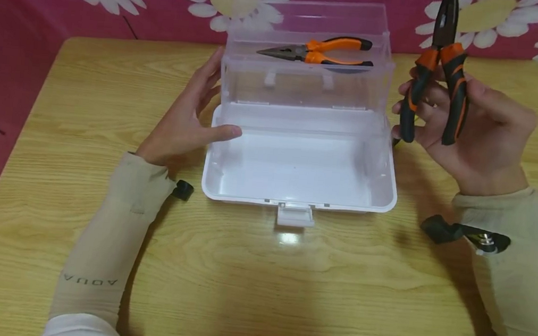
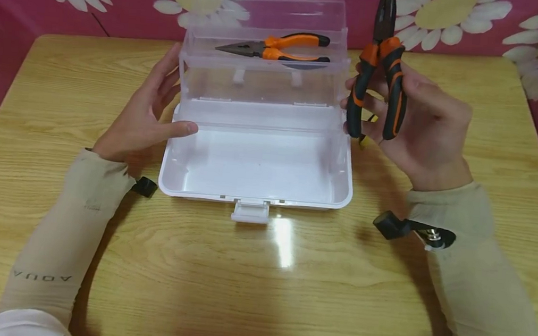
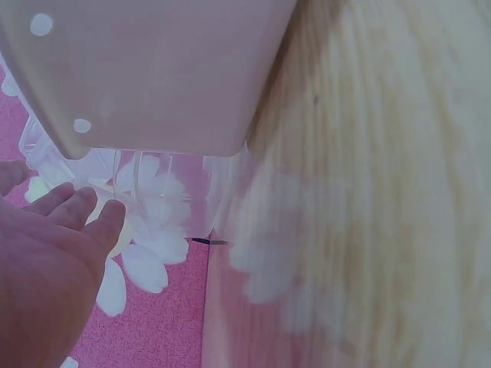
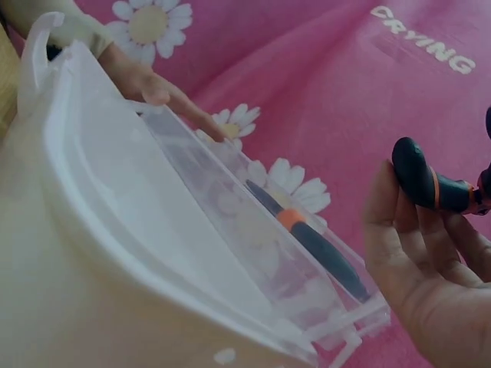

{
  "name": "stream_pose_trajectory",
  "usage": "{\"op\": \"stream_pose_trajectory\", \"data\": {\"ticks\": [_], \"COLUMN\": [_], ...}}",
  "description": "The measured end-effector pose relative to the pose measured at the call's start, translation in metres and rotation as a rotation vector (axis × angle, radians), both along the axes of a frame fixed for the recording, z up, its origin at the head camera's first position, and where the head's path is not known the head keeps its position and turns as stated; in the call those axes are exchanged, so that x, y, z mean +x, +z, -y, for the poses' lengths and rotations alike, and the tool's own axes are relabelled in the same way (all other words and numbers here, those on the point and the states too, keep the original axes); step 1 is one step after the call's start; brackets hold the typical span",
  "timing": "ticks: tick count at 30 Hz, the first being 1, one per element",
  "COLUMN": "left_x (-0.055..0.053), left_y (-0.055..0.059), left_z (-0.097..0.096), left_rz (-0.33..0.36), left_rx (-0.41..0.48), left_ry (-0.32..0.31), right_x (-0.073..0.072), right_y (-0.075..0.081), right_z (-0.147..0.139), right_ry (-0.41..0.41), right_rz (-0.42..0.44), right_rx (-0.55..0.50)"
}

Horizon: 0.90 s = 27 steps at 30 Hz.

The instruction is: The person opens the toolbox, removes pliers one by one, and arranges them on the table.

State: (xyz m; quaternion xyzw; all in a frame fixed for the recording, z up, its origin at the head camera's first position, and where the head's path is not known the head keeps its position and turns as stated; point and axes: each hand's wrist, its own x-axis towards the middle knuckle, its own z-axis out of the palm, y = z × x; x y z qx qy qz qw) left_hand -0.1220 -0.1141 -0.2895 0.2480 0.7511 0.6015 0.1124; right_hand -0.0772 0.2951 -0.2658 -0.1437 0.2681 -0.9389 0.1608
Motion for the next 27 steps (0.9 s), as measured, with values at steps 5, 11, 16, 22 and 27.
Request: {"op": "stream_pose_trajectory", "data": {"ticks": [5,11,16,22,27], "left_x": [0.0,0.001,-0.005,0.0,0.003], "left_y": [0.001,0.0,-0.009,-0.004,0.0], "left_z": [0.0,-0.001,0.003,0.002,0.001], "left_rz": [0.003,0.003,0.009,0.017,0.019], "left_rx": [0.001,0.01,0.002,-0.001,0.004], "left_ry": [0.004,0.001,0.009,0.016,0.015], "right_x": [-0.004,-0.008,-0.013,-0.02,-0.023], "right_y": [-0.001,-0.005,-0.009,-0.014,-0.017], "right_z": [-0.004,-0.014,-0.024,-0.039,-0.055], "right_ry": [-0.088,-0.189,-0.237,-0.3,-0.355], "right_rz": [0.02,0.047,0.081,0.1,0.078], "right_rx": [0.04,0.07,0.058,0.076,0.181]}}
